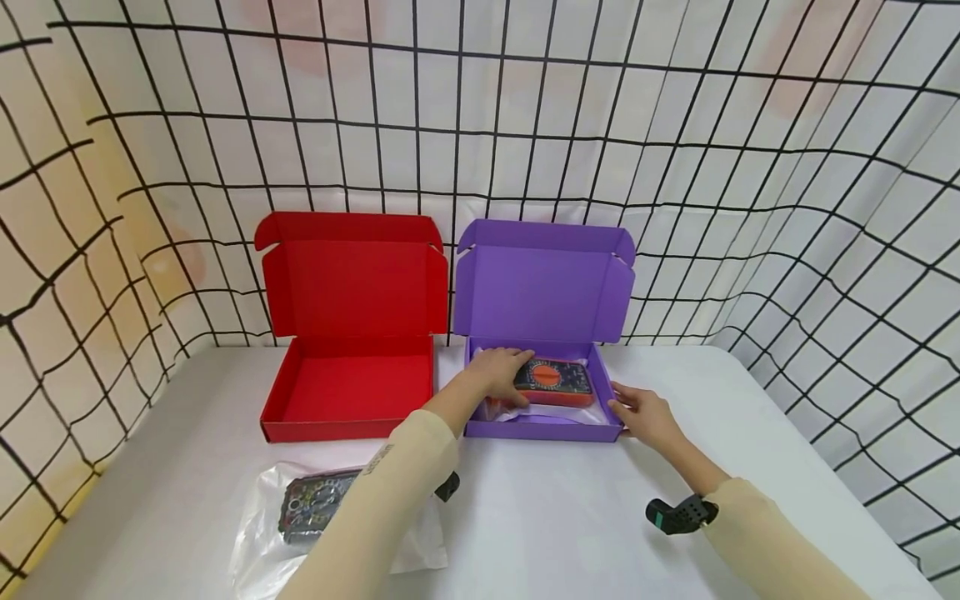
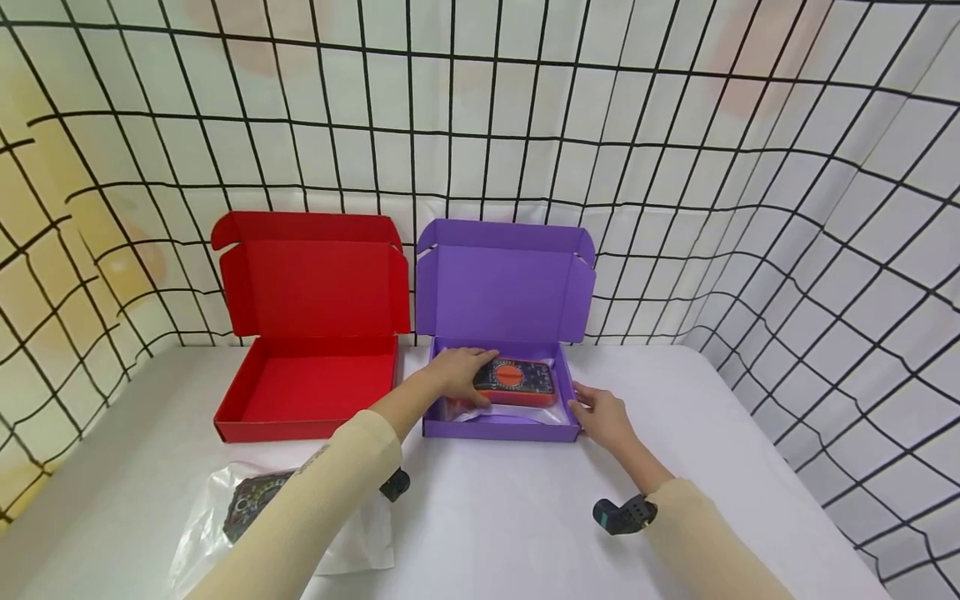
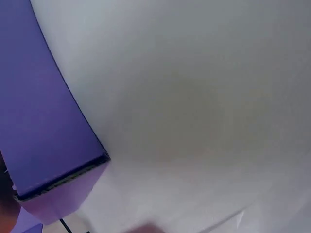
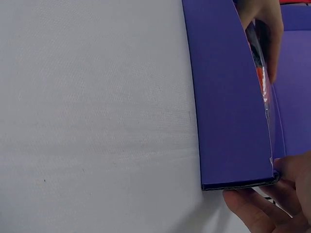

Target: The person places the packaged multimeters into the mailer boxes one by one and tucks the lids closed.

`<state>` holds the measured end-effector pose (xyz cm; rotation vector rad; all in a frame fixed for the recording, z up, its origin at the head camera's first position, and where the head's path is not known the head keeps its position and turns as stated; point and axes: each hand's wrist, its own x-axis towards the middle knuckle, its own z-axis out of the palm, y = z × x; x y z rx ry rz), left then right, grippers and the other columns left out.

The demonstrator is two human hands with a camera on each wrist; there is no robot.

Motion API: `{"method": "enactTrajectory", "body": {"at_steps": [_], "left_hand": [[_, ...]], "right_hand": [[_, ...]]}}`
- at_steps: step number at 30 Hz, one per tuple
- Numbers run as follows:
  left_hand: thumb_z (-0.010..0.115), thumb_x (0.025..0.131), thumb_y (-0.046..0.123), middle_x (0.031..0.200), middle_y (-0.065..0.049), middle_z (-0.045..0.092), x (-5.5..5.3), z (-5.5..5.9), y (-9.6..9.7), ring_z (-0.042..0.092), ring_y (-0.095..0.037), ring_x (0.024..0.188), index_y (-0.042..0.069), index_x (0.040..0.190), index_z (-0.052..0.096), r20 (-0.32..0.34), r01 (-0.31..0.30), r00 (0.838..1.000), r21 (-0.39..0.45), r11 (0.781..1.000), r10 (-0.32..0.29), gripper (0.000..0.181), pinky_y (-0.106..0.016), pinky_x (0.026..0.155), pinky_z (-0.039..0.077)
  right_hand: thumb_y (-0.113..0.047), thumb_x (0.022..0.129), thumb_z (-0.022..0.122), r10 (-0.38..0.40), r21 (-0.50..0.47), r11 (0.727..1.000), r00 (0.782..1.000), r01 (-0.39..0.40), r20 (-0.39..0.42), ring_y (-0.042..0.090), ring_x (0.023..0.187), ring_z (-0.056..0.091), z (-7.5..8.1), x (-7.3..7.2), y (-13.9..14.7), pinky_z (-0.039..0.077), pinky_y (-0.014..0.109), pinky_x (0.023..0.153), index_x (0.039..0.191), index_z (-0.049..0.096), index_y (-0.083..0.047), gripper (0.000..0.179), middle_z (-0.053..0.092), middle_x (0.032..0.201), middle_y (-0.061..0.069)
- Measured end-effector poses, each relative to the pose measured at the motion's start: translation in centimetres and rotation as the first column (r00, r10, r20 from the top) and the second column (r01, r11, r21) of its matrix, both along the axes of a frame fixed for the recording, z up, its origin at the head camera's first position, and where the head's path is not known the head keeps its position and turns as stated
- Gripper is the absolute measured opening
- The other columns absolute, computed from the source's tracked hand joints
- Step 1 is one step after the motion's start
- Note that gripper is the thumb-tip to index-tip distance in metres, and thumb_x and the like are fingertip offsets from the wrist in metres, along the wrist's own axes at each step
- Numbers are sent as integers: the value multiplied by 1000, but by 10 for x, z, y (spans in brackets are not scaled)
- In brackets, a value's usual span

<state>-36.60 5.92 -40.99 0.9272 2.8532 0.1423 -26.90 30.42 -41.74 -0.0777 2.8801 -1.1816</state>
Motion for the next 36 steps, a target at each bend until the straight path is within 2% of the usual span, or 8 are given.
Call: {"method": "enactTrajectory", "body": {"at_steps": [7, 12, 17, 22, 24, 28, 32, 36], "left_hand": [[64, 73, 63, 147, -6, 33, 4, -3, -6, 32, -24, 135, 19, 147, 24, 4, 30, 1000, 78, 996, -31, 96, -43, 111, 23], [47, 80, 69, 148, -7, 32, 7, 4, -11, 29, -27, 136, 18, 146, 29, 27, -29, 999, 167, 986, 25, 85, -44, 111, 23], [39, 90, 61, 147, -7, 35, 4, 17, -20, 31, -28, 135, 16, 144, 34, -5, -78, 996, 291, 954, 83, 70, -45, 108, 27], [43, 92, 53, 144, -6, 39, 0, 34, -30, 35, -25, 133, 16, 142, 37, -79, -112, 985, 404, 908, 156, 62, -43, 107, 31], [44, 92, 51, 144, -6, 40, -2, 41, -33, 35, -24, 133, 16, 142, 37, -98, -115, 980, 426, 898, 172, 61, -43, 107, 31], [45, 92, 49, 144, -6, 40, -5, 55, -37, 35, -23, 133, 16, 142, 36, -119, -114, 976, 445, 888, 185, 60, -43, 108, 29], [45, 92, 50, 142, -8, 42, -8, 65, -38, 39, -24, 131, 15, 146, 28, -152, -126, 964, 461, 879, 218, 66, -42, 105, 33], [48, 91, 48, 138, -13, 46, -10, 71, -40, 44, -26, 126, 15, 148, 20, -195, -132, 943, 526, 840, 271, 71, -42, 101, 38]], "right_hand": [[-4, 92, 51, 9, 22, 1000, 1000, -9, -26, 42, 97, 61, -1, 1, 0, 55, 29, 56, 132, 39, 12, 45, 51, 121, 33], [-6, 91, 51, 13, 78, 997, 998, -8, -67, 39, 91, 64, 3, 0, -1, 55, 29, 57, 128, 43, 15, 43, 53, 118, 33], [-14, 92, 50, -20, 135, 990, 997, 29, -71, 41, 100, 60, 12, -10, -6, 55, 39, 71, 126, 45, 15, 45, 52, 120, 32], [-16, 94, 46, -48, 86, 995, 999, 50, -25, 43, 109, 54, 32, -25, -9, 55, 36, 72, 131, 38, 15, 49, 47, 126, 32], [-18, 95, 45, -55, 72, 996, 998, 57, -28, 43, 109, 54, 42, -32, -9, 55, 34, 72, 133, 36, 14, 50, 46, 128, 33], [-20, 96, 43, -50, 71, 996, 996, 55, -68, 43, 106, 56, 61, -45, -10, 55, 35, 74, 133, 35, 15, 51, 46, 127, 33], [-21, 96, 42, -67, 114, 990, 990, 82, -123, 43, 107, 55, 78, -54, -16, 51, 43, 83, 132, 36, 16, 52, 46, 128, 33], [-22, 94, 43, -116, 162, 976, 975, 147, -189, 44, 114, 49, 90, -59, -22, 42, 50, 93, 131, 38, 15, 53, 45, 128, 32]]}}
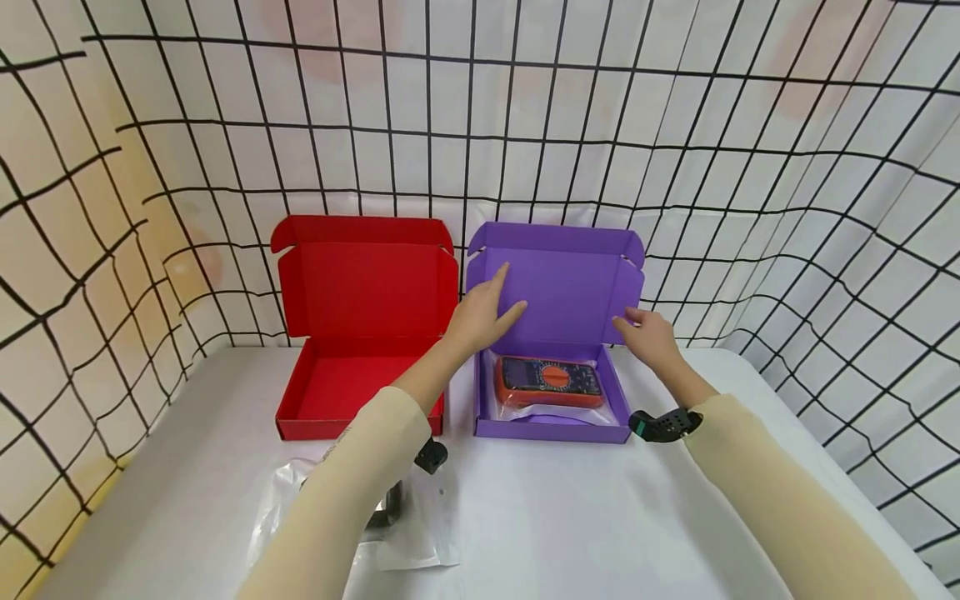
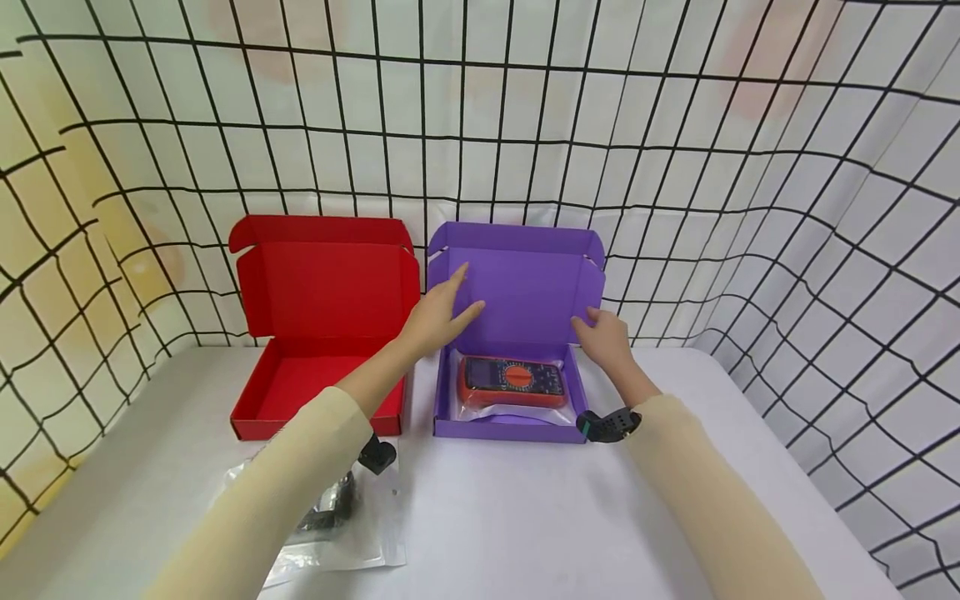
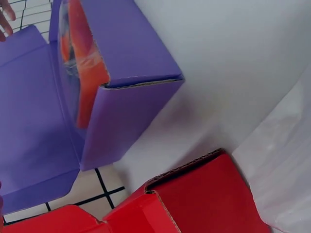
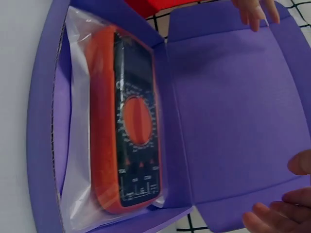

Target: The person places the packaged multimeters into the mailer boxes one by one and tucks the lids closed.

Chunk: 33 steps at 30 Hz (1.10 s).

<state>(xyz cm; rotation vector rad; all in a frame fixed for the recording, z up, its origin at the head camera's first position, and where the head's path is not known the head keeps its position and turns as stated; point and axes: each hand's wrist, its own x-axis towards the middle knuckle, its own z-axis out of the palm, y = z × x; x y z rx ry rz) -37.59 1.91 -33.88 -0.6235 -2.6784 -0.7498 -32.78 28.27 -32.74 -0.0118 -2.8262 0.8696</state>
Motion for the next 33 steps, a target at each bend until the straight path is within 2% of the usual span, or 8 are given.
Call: {"method": "enactTrajectory", "body": {"at_steps": [8, 13, 17, 21, 23, 25, 29, 33], "left_hand": [[51, 91, 38, 137, -12, 47, 0, 2, -7, 44, -26, 125, 14, 146, 28, -115, -35, 992, 89, 995, 45, 64, -40, 105, 34], [54, 87, 24, 131, -8, 52, 3, -3, -9, 47, -24, 121, 10, 128, 51, -199, -79, 972, 210, 974, 122, 43, -36, 101, 37], [54, 82, 17, 129, -7, 51, 9, -5, -10, 47, -22, 118, 9, 120, 53, -132, -148, 967, 407, 901, 218, 39, -36, 96, 42], [53, 81, 19, 133, -10, 47, 14, -3, -9, 48, -26, 118, 8, 134, 41, 23, -194, 976, 539, 820, 216, 55, -40, 97, 41], [53, 81, 20, 134, -12, 46, 16, -2, -9, 48, -28, 118, 9, 139, 35, 82, -208, 977, 553, 807, 196, 61, -41, 98, 40], [54, 81, 19, 135, -13, 46, 18, -1, -8, 48, -29, 119, 8, 140, 32, 119, -214, 977, 559, 801, 178, 64, -42, 99, 38], [54, 81, 18, 133, -16, 48, 22, 1, -6, 47, -29, 120, 4, 140, 32, 151, -203, 978, 578, 790, 141, 64, -41, 100, 37], [53, 80, 18, 133, -17, 48, 26, 1, -3, 47, -29, 120, 1, 140, 31, 167, -180, 981, 579, 795, 101, 66, -41, 100, 37]], "right_hand": [[-22, 93, 43, -33, 8, 999, 998, 33, -46, 43, 114, 50, 9, -3, -2, 43, 49, 92, 131, 38, 15, 53, 45, 127, 33], [-23, 92, 44, -106, -87, 991, 994, 103, -29, 41, 116, 50, 8, -5, -1, 43, 47, 93, 134, 37, 12, 55, 48, 127, 30], [-25, 91, 43, -188, -201, 961, 982, 190, 29, 40, 123, 42, 8, -6, 1, 36, 45, 101, 138, 33, 9, 58, 46, 132, 28], [-34, 97, 32, -151, -302, 938, 984, 171, 91, 40, 132, 28, 10, -8, 3, 28, 46, 107, 143, 15, 7, 65, 29, 144, 27], [-41, 99, 19, -75, -422, 898, 988, 124, 131, 39, 137, 19, 10, -9, 3, 23, 47, 109, 145, 5, 5, 67, 16, 149, 26], [-48, 97, 4, 4, -554, 828, 987, 87, 162, 37, 139, 12, 10, -10, 3, 20, 47, 111, 145, -3, 3, 70, 6, 151, 24], [-58, 88, -11, 72, -720, 690, 982, 77, 174, 36, 138, 13, 8, -8, 2, 13, 47, 113, 146, -3, 1, 83, 7, 151, 22], [-60, 84, -15, 85, -734, 677, 985, 54, 150, 39, 136, 19, 7, -6, 0, 13, 47, 112, 146, 4, 3, 90, 14, 150, 24]]}}
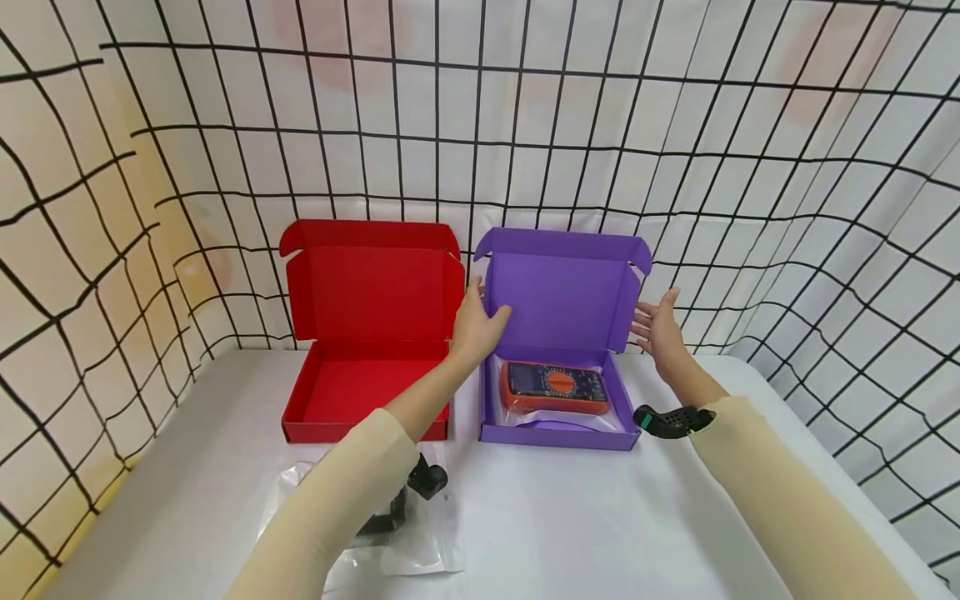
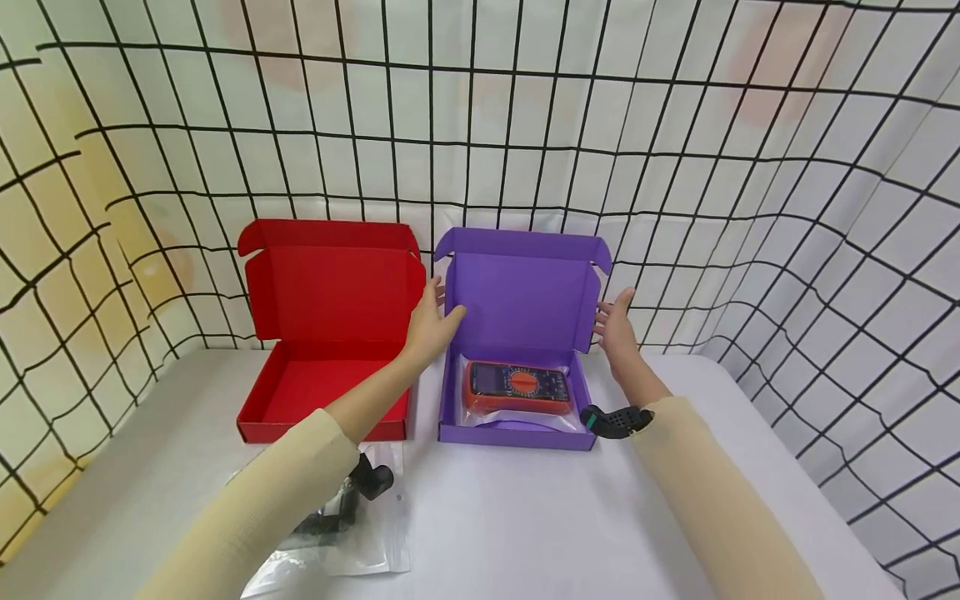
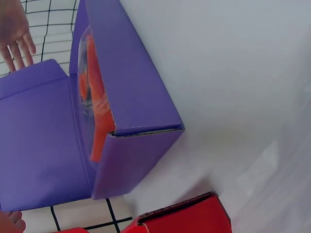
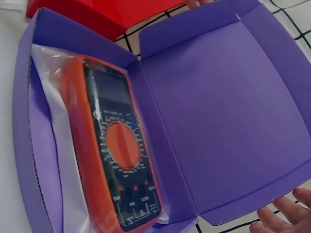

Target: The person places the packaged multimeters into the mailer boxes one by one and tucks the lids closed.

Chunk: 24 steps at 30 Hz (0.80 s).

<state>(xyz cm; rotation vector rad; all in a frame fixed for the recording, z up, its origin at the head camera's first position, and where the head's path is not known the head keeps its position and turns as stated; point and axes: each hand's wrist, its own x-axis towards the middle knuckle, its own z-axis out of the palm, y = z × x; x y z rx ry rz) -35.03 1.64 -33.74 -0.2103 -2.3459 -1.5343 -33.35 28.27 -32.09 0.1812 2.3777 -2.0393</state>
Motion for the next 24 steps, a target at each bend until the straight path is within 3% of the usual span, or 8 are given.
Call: {"method": "enactTrajectory", "body": {"at_steps": [5, 10, 14, 19, 24], "left_hand": [[52, 82, 19, 136, -16, 46, 2, -1, -1, 46, -28, 123, 0, 142, 28, 24, 23, 999, -8, 1000, -23, 67, -40, 102, 36], [51, 84, 19, 134, -15, 49, 3, -4, -4, 48, -27, 121, 1, 140, 32, 21, 9, 1000, 14, 1000, -9, 62, -39, 102, 37], [44, 91, 24, 132, -12, 52, 4, -6, -5, 50, -26, 120, 6, 139, 36, 57, -7, 998, 101, 995, 1, 52, -39, 101, 38], [31, 99, 35, 126, -11, 56, 9, -6, -8, 52, -26, 117, 7, 137, 39, 93, -28, 996, 230, 973, 7, 48, -42, 98, 39], [26, 101, 38, 123, -17, 57, 11, -8, -11, 55, -27, 115, 1, 132, 41, 97, 27, 993, 333, 942, -62, 51, -42, 100, 38]], "right_hand": [[-57, 86, -16, 49, 18, 999, 999, -49, -17, 41, 137, 15, -1, 5, 0, 12, 50, 112, 145, 4, 5, 88, 11, 150, 25], [-56, 87, -15, 80, 39, 996, 996, -79, -33, 43, 135, 17, -4, 5, 1, 14, 51, 111, 145, 5, 6, 87, 11, 150, 26], [-56, 87, -14, 82, 38, 996, 996, -81, -28, 42, 135, 18, -8, 7, 2, 15, 50, 111, 144, 6, 7, 87, 11, 150, 26], [-54, 88, -13, 90, 38, 995, 995, -89, -30, 44, 134, 18, -11, 11, 3, 15, 50, 111, 143, 6, 9, 86, 10, 149, 27], [-55, 88, -12, 95, 45, 995, 995, -94, -32, 43, 134, 20, -10, 17, 2, 16, 48, 111, 143, 7, 9, 87, 12, 149, 27]]}}
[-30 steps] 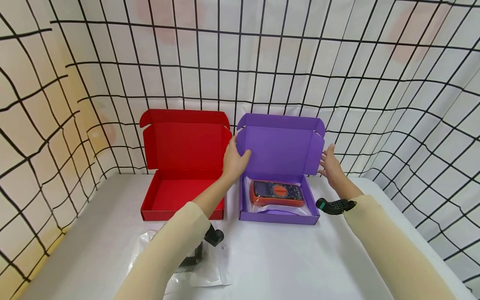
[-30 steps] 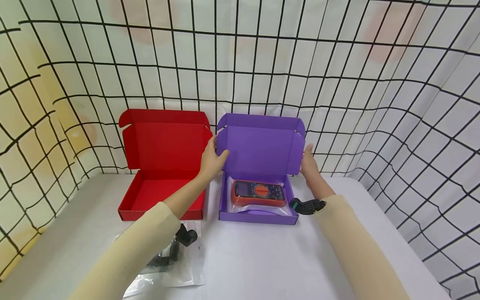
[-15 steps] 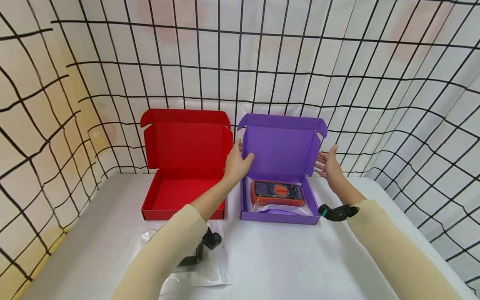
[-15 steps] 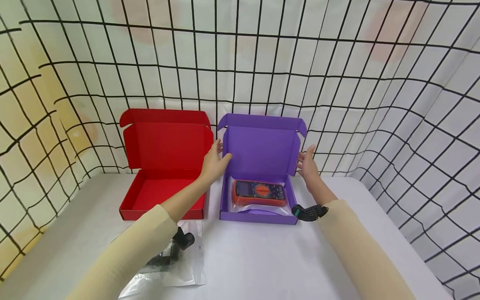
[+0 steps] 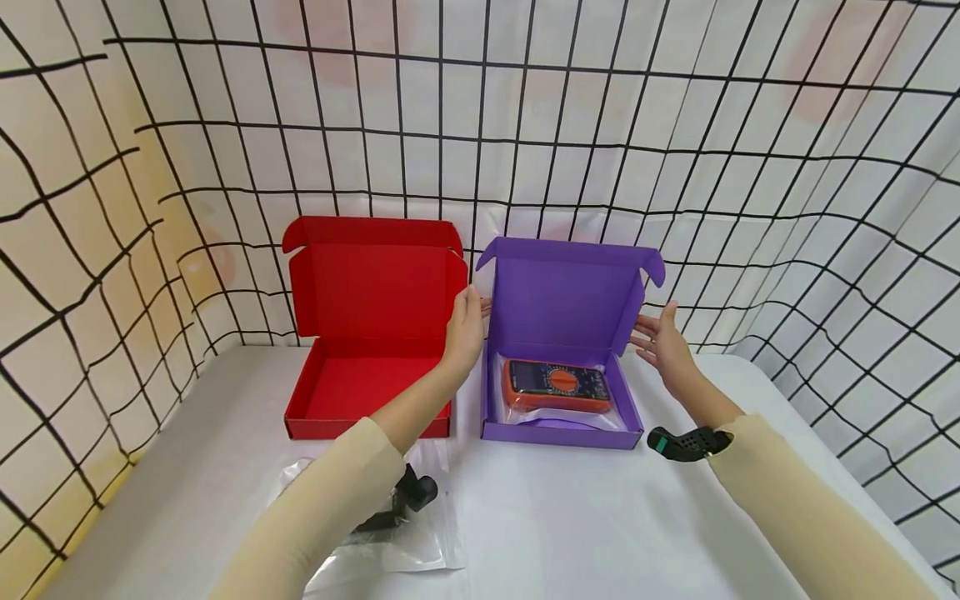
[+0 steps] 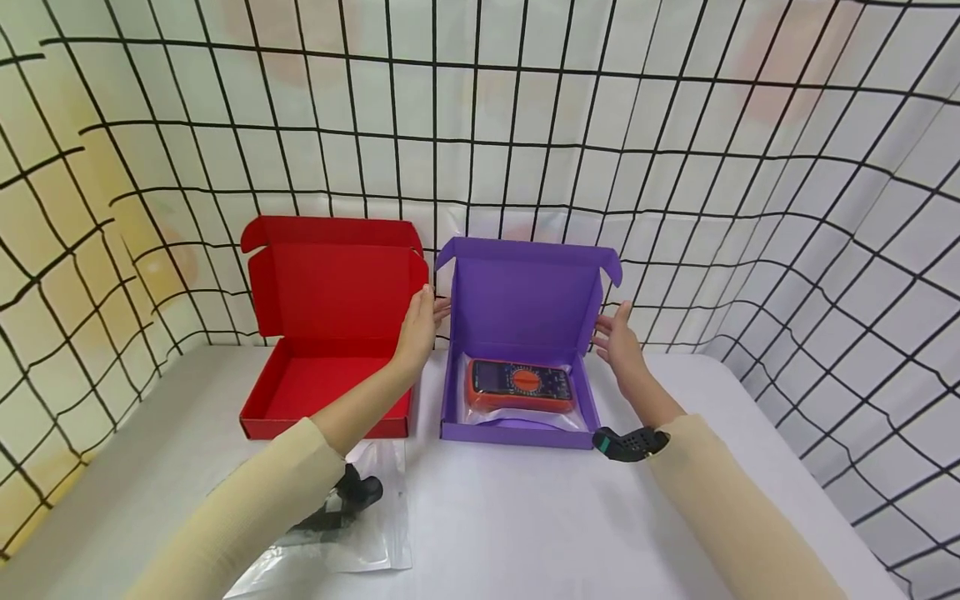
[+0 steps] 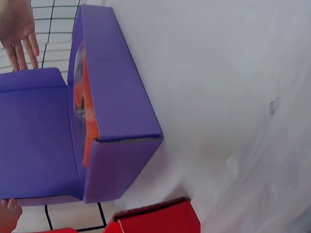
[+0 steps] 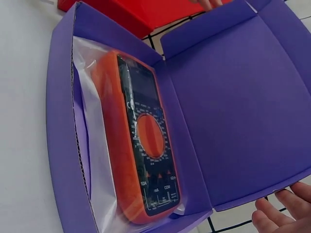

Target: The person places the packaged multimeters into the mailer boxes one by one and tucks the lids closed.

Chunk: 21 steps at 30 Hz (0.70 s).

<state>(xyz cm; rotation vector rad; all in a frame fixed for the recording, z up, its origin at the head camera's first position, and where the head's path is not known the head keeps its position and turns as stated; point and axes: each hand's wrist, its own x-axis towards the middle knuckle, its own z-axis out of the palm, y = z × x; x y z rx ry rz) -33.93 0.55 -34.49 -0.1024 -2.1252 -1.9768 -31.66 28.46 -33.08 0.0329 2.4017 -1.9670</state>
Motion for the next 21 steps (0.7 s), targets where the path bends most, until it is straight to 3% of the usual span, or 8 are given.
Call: {"method": "enactTrajectory", "body": {"at_steps": [6, 14, 18, 21], "left_hand": [[24, 101, 36, 125, -20, 56, 3, -1, 0, 55, -29, 115, -3, 128, 42, 33, 58, 998, 68, 996, -61, 51, -42, 102, 38], [21, 101, 39, 121, -20, 59, 6, -8, -4, 58, -31, 109, 0, 135, 41, 85, 73, 993, 86, 994, -80, 55, -42, 98, 41], [20, 102, 38, 118, -24, 59, 9, -8, -7, 58, -35, 108, 1, 135, 42, 108, 86, 989, 140, 986, -101, 55, -40, 96, 43], [20, 102, 37, 115, -25, 60, 11, -10, -8, 58, -36, 107, 1, 135, 42, 138, 92, 984, 160, 983, -114, 54, -38, 96, 44]], "right_hand": [[-56, 88, -11, 0, -8, 1000, 1000, 0, 12, 43, 133, 21, 1, 7, 3, 18, 47, 111, 142, 11, 11, 89, 16, 148, 28], [-58, 87, -8, 7, 33, 999, 1000, -8, 26, 32, 131, 35, -5, 18, 6, 26, 43, 109, 141, 15, 12, 92, 21, 145, 29], [-62, 86, -7, 23, 61, 998, 1000, -23, 11, 38, 131, 30, -10, 20, 9, 27, 44, 107, 140, 17, 14, 96, 24, 143, 30], [-61, 86, -8, 29, 97, 995, 1000, -29, 3, 32, 127, 41, -13, 23, 14, 35, 39, 104, 138, 21, 16, 98, 26, 141, 32]]}}
